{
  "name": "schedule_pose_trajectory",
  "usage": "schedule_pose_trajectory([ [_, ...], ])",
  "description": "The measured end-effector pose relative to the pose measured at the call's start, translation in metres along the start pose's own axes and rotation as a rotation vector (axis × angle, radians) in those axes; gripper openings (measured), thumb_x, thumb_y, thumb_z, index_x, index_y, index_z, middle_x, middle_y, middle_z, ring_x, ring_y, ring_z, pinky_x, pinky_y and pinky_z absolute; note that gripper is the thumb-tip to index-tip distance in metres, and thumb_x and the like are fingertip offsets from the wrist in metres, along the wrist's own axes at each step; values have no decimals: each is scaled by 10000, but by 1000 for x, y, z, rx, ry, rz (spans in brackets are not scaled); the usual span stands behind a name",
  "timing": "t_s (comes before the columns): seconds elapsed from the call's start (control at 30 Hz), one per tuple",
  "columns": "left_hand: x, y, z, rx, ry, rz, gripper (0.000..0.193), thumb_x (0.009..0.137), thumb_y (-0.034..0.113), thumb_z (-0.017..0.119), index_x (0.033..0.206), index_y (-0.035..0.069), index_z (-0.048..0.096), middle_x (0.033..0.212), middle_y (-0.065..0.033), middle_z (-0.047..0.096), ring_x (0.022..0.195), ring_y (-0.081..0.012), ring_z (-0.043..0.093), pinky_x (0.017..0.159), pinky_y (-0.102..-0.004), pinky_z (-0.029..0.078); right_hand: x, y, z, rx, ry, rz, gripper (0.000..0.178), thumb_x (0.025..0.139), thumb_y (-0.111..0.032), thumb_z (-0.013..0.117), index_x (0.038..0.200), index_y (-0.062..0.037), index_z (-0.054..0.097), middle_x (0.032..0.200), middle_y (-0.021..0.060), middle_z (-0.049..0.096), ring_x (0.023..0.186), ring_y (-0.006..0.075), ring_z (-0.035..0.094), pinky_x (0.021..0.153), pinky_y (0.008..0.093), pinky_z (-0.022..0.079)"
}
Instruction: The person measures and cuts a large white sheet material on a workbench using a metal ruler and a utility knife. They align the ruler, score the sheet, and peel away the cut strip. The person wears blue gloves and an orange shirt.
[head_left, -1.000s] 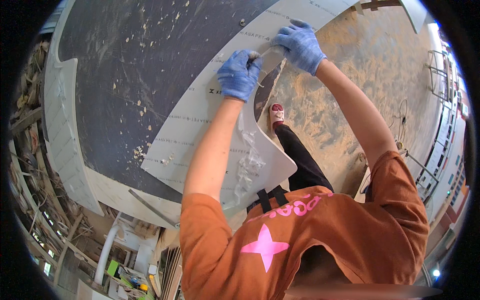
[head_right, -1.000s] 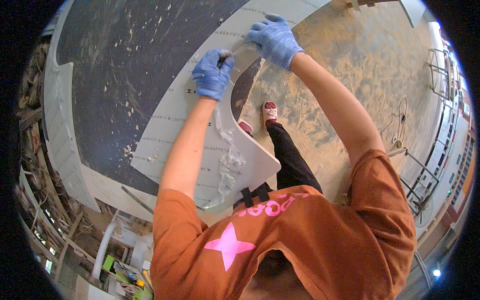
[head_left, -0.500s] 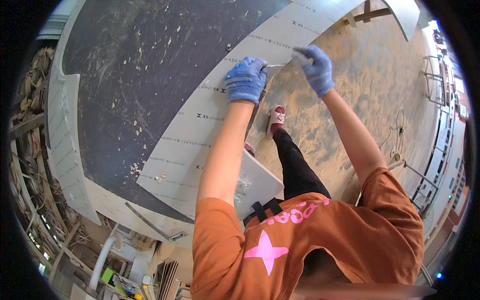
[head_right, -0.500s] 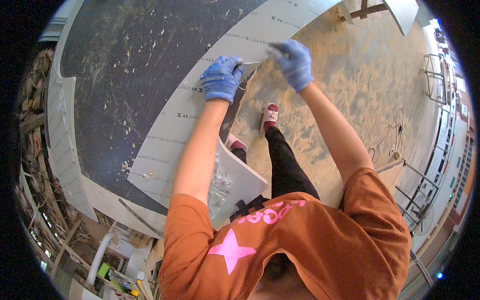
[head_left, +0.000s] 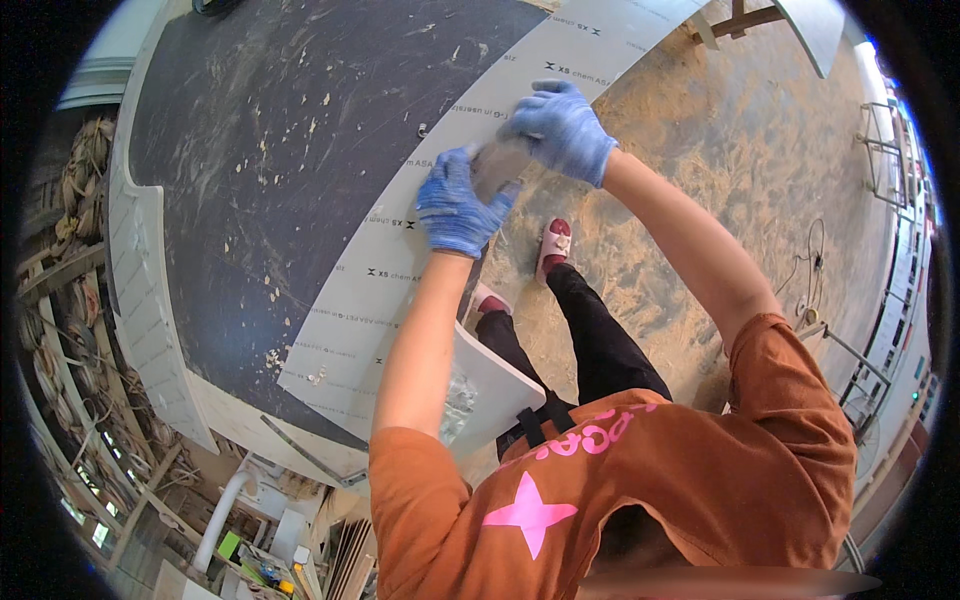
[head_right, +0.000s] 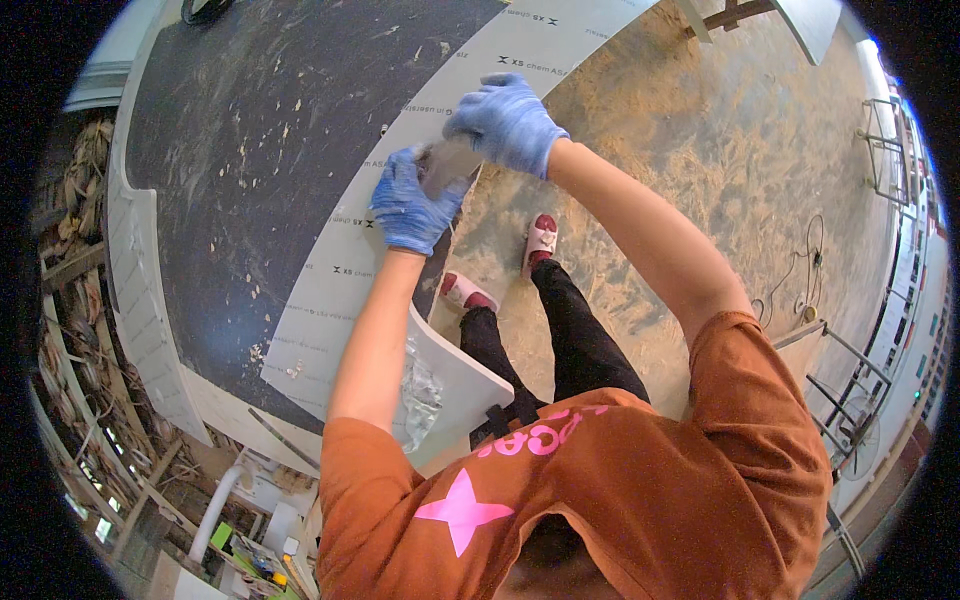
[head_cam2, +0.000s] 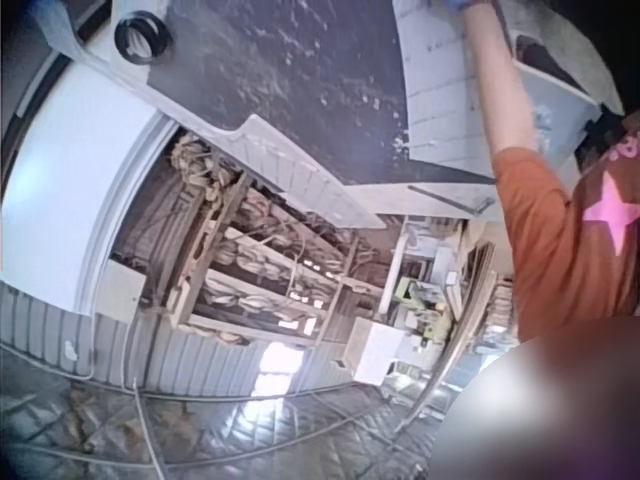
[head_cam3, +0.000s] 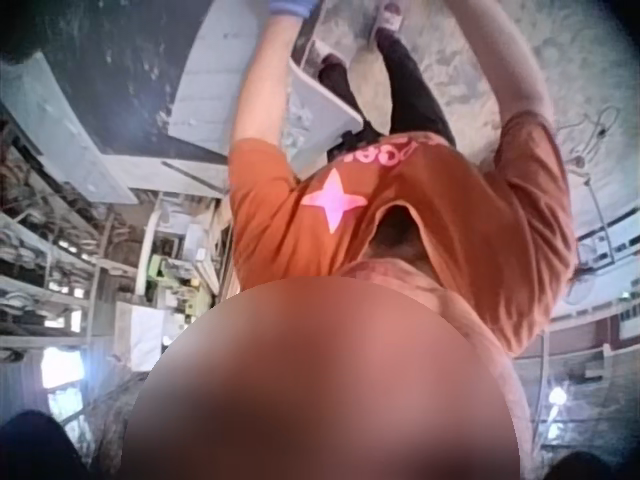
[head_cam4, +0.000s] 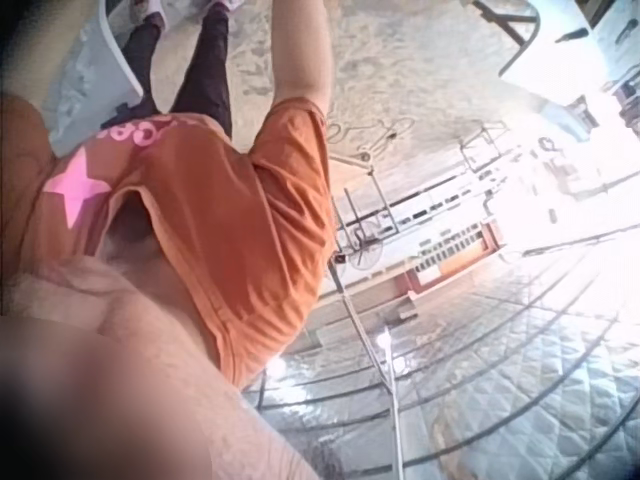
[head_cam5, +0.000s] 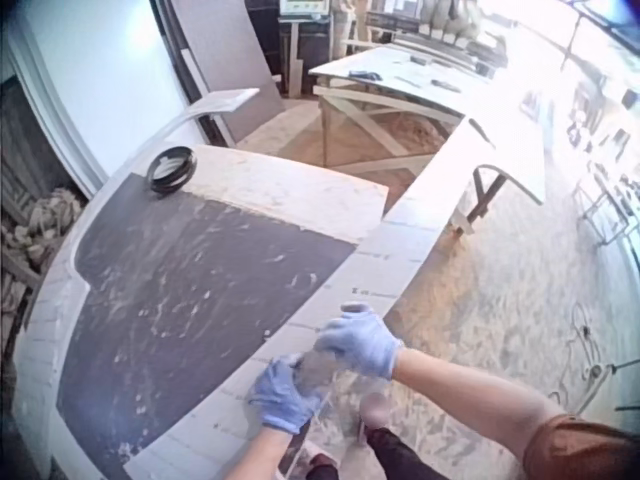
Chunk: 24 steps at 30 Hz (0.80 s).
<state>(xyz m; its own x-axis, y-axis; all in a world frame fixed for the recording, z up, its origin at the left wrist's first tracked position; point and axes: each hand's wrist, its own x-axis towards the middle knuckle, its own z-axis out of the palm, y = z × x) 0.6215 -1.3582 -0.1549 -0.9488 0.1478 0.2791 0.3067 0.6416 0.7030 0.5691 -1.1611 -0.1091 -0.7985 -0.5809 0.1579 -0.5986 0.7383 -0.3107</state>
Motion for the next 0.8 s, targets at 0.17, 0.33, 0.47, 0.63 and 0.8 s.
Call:
schedule_pose_trajectory([
  [0.17,35,18,27,152,-102,60,253,768,250,739,990,148,674,893,-76,656,815,-284,648,729,-405,520,-28,24,-7,622,520,512,214,855,-278,668,982,-121,738,852,64,719,758,268,678,716,320,536],
  [0.33,40,13,42,-37,50,-17,104,825,194,707,903,132,678,839,-67,653,757,-247,640,694,-366,513,-43,22,-5,-190,212,179,228,775,-335,716,977,-229,732,911,25,687,876,213,651,939,385,446],
  [0.47,36,3,51,-223,191,-73,102,845,151,698,895,81,644,826,-89,628,718,-241,623,669,-331,507,-1,21,-20,-180,96,248,172,794,-283,671,959,-279,719,875,38,650,876,169,637,971,394,407],
  [0.63,31,2,53,-234,139,-87,175,907,177,648,997,36,597,927,-72,608,869,-162,575,815,-293,467,73,46,-71,428,647,176,159,907,-267,666,890,-112,697,864,69,732,700,297,684,632,367,532],
  [0.8,41,19,43,-399,67,-173,311,831,203,721,1071,43,603,991,-97,627,921,-206,611,850,-321,488,11,70,-78,426,499,381,279,911,-304,638,1033,-62,704,883,78,699,802,176,642,727,293,500],
])
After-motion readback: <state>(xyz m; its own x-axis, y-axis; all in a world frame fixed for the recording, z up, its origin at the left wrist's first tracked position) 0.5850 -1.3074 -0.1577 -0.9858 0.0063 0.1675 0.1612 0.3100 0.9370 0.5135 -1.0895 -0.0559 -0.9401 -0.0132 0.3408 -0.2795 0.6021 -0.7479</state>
